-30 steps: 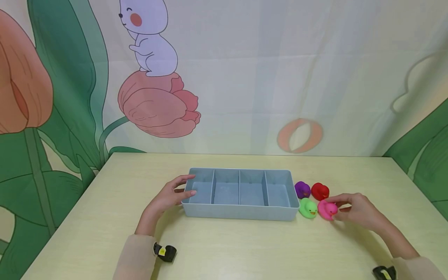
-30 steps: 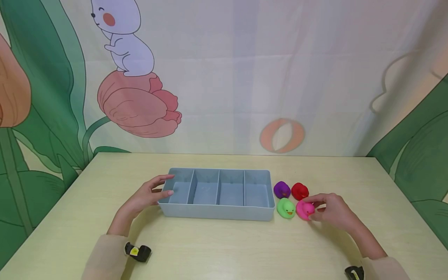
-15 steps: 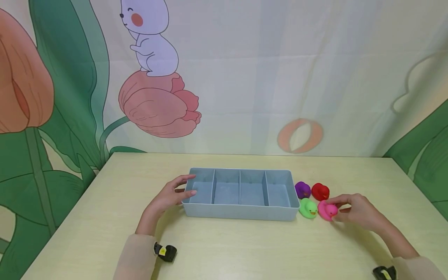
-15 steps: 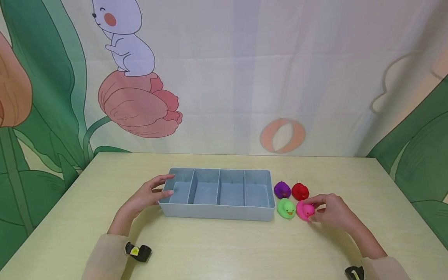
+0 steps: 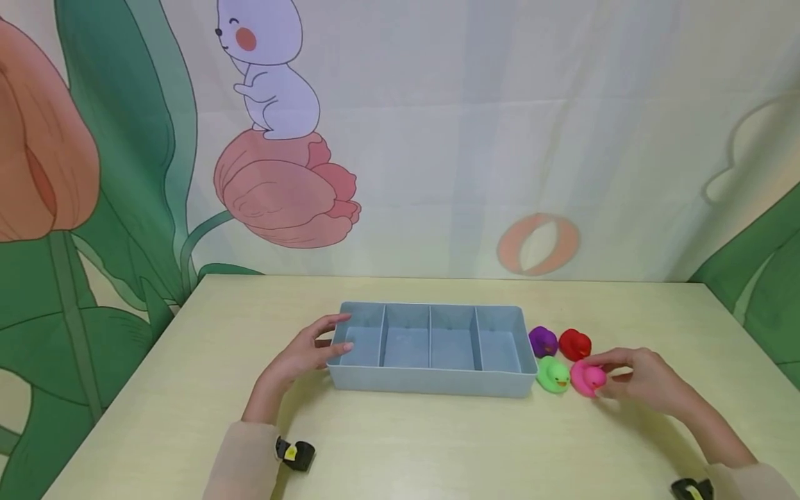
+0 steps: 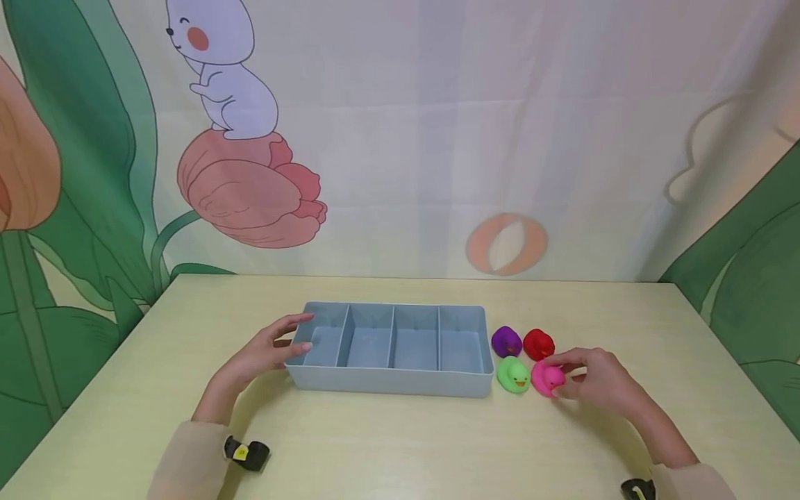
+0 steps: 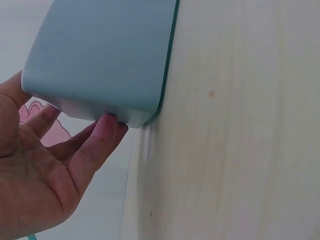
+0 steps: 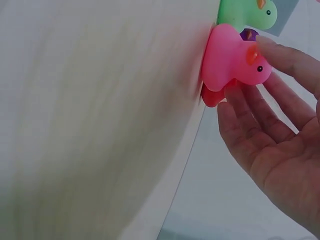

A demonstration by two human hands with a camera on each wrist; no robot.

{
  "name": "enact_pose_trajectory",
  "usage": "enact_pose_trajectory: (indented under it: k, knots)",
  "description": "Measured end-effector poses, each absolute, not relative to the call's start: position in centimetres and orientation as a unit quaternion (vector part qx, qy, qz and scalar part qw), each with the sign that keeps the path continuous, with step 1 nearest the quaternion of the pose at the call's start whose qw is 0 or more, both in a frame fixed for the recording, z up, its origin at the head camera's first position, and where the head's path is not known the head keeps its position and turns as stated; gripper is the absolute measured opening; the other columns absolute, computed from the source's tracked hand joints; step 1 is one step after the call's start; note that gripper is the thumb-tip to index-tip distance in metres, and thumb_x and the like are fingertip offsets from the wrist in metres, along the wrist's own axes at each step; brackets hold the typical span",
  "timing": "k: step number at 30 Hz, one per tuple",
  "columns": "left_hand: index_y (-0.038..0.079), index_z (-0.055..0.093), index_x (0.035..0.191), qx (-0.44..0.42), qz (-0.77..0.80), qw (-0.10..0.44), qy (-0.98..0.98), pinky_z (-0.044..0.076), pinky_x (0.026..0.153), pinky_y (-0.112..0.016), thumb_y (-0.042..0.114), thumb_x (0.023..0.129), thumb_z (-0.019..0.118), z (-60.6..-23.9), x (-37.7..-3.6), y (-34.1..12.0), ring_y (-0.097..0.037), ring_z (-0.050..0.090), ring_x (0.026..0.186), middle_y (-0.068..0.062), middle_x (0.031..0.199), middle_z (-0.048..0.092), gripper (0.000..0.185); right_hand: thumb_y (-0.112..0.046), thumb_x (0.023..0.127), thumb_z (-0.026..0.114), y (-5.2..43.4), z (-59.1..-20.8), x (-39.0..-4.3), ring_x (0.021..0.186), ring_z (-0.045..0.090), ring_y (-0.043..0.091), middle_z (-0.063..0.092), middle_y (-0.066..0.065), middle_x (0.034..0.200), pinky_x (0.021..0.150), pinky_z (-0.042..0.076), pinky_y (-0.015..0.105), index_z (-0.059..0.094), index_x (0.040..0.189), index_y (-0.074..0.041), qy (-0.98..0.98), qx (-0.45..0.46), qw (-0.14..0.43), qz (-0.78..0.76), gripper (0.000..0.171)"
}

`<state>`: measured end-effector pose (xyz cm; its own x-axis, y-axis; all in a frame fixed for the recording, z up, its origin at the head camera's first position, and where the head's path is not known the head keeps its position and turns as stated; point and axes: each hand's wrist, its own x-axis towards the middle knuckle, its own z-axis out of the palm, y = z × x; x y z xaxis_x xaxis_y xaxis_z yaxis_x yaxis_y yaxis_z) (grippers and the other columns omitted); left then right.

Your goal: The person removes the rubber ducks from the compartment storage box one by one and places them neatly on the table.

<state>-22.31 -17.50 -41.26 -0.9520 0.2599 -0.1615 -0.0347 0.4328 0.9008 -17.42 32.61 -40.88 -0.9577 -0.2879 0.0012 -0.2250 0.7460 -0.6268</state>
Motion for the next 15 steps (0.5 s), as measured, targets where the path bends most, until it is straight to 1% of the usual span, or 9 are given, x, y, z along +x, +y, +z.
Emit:
enact_pose_trajectory:
  k: [3,8,12,15]
  knots:
    - [0.020,0.038,0.137,0.071,0.525,0.137,0.837,0.044,0.086,-0.050,0.028,0.086,0.062,-41.2,-22.1,-17.5,-0.044,0.035,0.125,-0.018,0.144,0.027,0.057,-0.008,0.073,0.074,32.6,-40.7,-17.4,0.086,0.060,0.022,0.065,0.012,0.098,0.069,0.054,0.029,0.064,0.108,0.002,0.931,-0.142,0.037,-0.334,0.038]
    - [0.020,0.037,0.138,0.078,0.520,0.125,0.841,0.045,0.087,-0.049,0.034,0.086,0.062,-41.0,-21.7,-17.5,-0.042,0.037,0.125,-0.018,0.144,0.028,0.059,-0.009,0.074,0.074,32.2,-40.2,-17.3,0.092,0.058,0.033,0.062,0.019,0.106,0.069,0.054,0.031,0.061,0.111,0.004,0.930,-0.142,0.020,-0.339,0.042]
    - [0.018,0.037,0.138,0.087,0.518,0.108,0.844,0.045,0.089,-0.047,0.035,0.086,0.061,-40.7,-21.3,-17.5,-0.039,0.040,0.124,-0.018,0.143,0.030,0.060,-0.010,0.074,0.073,31.9,-39.7,-17.1,0.096,0.057,0.036,0.061,0.020,0.109,0.073,0.053,0.037,0.061,0.113,0.001,0.933,-0.140,0.004,-0.331,0.042]
    - [0.015,0.038,0.137,0.104,0.498,0.082,0.857,0.040,0.093,-0.050,0.034,0.088,0.060,-40.5,-21.0,-17.3,-0.039,0.039,0.124,-0.016,0.142,0.033,0.057,-0.012,0.074,0.074,31.3,-39.3,-17.0,0.097,0.055,0.039,0.058,0.022,0.112,0.075,0.052,0.044,0.060,0.115,0.001,0.940,-0.137,-0.008,-0.312,0.045]
